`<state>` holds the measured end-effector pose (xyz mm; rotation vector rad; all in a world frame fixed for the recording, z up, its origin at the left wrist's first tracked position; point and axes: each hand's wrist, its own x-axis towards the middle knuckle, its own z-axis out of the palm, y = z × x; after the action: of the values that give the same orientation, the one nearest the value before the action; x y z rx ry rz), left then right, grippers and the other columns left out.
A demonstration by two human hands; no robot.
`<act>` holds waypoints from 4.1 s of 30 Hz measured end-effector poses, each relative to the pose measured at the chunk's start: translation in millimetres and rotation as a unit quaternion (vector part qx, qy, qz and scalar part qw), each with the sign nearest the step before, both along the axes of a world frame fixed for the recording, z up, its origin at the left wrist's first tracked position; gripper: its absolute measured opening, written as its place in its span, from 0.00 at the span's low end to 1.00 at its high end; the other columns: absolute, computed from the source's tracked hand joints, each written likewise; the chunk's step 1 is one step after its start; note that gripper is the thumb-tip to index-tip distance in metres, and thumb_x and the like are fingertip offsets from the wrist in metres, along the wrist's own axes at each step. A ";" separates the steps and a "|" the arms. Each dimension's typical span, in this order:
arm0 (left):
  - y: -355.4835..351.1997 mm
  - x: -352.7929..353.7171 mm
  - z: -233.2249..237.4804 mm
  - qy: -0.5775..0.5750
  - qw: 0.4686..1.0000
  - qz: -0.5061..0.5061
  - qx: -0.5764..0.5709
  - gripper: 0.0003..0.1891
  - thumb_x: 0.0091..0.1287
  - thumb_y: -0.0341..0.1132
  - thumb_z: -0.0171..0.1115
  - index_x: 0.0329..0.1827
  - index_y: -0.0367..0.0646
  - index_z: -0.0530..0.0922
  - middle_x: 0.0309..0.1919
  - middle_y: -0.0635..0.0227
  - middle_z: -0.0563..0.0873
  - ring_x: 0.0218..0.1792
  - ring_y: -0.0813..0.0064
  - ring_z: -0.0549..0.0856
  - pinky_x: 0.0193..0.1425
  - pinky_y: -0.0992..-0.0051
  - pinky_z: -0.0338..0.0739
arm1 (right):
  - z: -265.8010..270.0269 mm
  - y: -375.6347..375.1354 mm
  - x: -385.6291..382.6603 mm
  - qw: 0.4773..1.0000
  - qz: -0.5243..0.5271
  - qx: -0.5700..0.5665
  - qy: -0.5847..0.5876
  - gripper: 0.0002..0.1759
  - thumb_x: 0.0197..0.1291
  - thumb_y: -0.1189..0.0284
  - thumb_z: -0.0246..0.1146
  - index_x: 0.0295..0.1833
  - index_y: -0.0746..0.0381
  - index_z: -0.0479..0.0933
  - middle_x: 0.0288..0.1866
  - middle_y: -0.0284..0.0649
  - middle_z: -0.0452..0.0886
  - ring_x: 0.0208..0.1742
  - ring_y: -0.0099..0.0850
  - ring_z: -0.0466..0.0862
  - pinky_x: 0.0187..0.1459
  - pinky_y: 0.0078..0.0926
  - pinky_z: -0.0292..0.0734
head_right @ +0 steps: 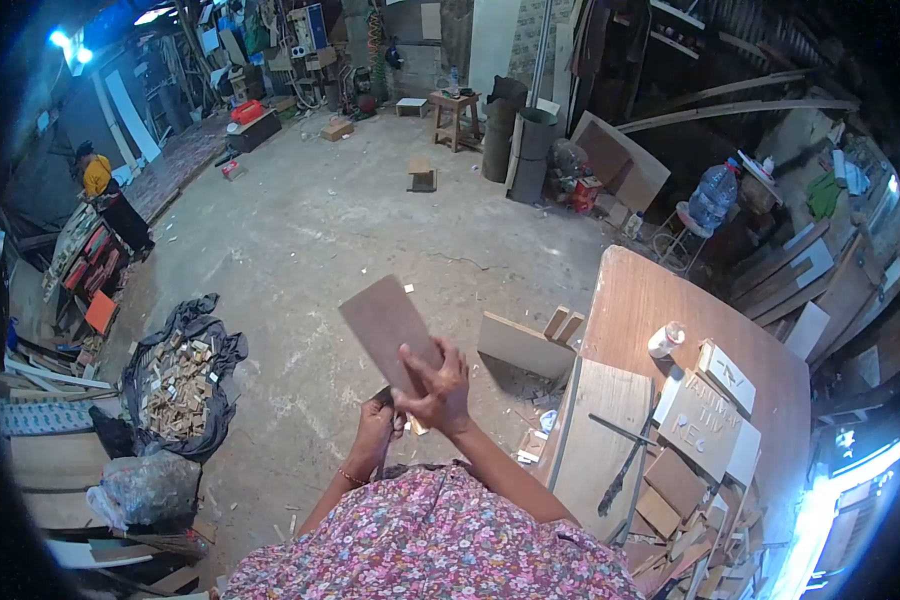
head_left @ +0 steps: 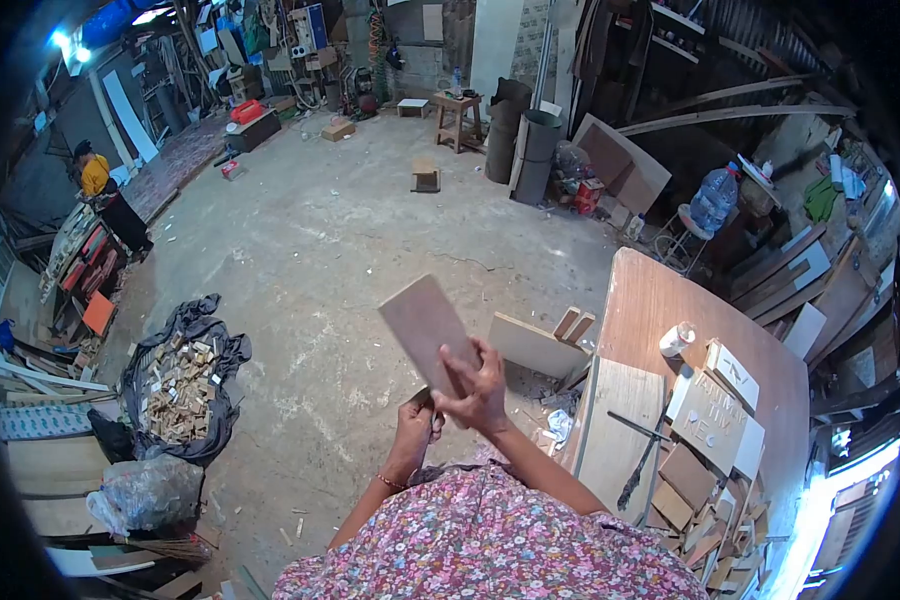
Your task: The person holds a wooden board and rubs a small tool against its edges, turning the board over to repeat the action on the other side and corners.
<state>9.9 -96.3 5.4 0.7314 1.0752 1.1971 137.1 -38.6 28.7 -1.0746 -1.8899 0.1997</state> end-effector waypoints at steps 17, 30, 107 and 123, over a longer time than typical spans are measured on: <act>-3.9 8.3 -4.7 0.159 0.987 0.005 0.028 0.16 0.65 0.28 0.43 0.55 0.42 0.72 0.13 0.79 0.67 0.12 0.88 0.65 0.14 0.85 0.58 | -9.4 21.9 7.2 0.997 -0.068 -0.045 0.012 0.35 0.32 0.58 0.68 0.55 0.44 0.73 0.53 0.55 0.63 0.53 0.48 0.67 0.54 0.41 0.62; 2.7 10.6 -7.1 0.496 0.848 0.078 0.171 0.09 0.62 0.30 0.49 0.28 0.33 0.73 0.14 0.53 0.74 0.17 0.61 0.77 0.22 0.65 0.67 | -11.8 26.6 6.5 0.993 -0.107 -0.044 -0.003 0.35 0.30 0.58 0.69 0.54 0.45 0.74 0.54 0.53 0.64 0.52 0.48 0.67 0.54 0.41 0.64; 7.0 11.4 -7.1 0.106 0.994 -0.025 -0.016 0.16 0.67 0.31 0.43 0.56 0.41 0.71 0.13 0.79 0.67 0.12 0.89 0.63 0.14 0.86 0.56 | -21.2 19.0 9.0 0.978 -0.019 -0.118 0.171 0.34 0.31 0.60 0.68 0.54 0.46 0.74 0.50 0.50 0.65 0.52 0.47 0.68 0.52 0.37 0.66; 12.8 7.3 -11.6 0.477 0.861 0.076 0.161 0.08 0.62 0.30 0.50 0.29 0.34 0.74 0.17 0.52 0.75 0.18 0.64 0.78 0.23 0.68 0.67 | -22.3 6.9 4.3 0.999 -0.002 -0.026 -0.020 0.35 0.30 0.59 0.69 0.54 0.45 0.74 0.53 0.51 0.65 0.51 0.48 0.68 0.53 0.40 0.64</act>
<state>17.2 -83.5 -6.2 1.6273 1.7802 1.1626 141.3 -31.7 6.4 -1.1242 -1.9285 0.2272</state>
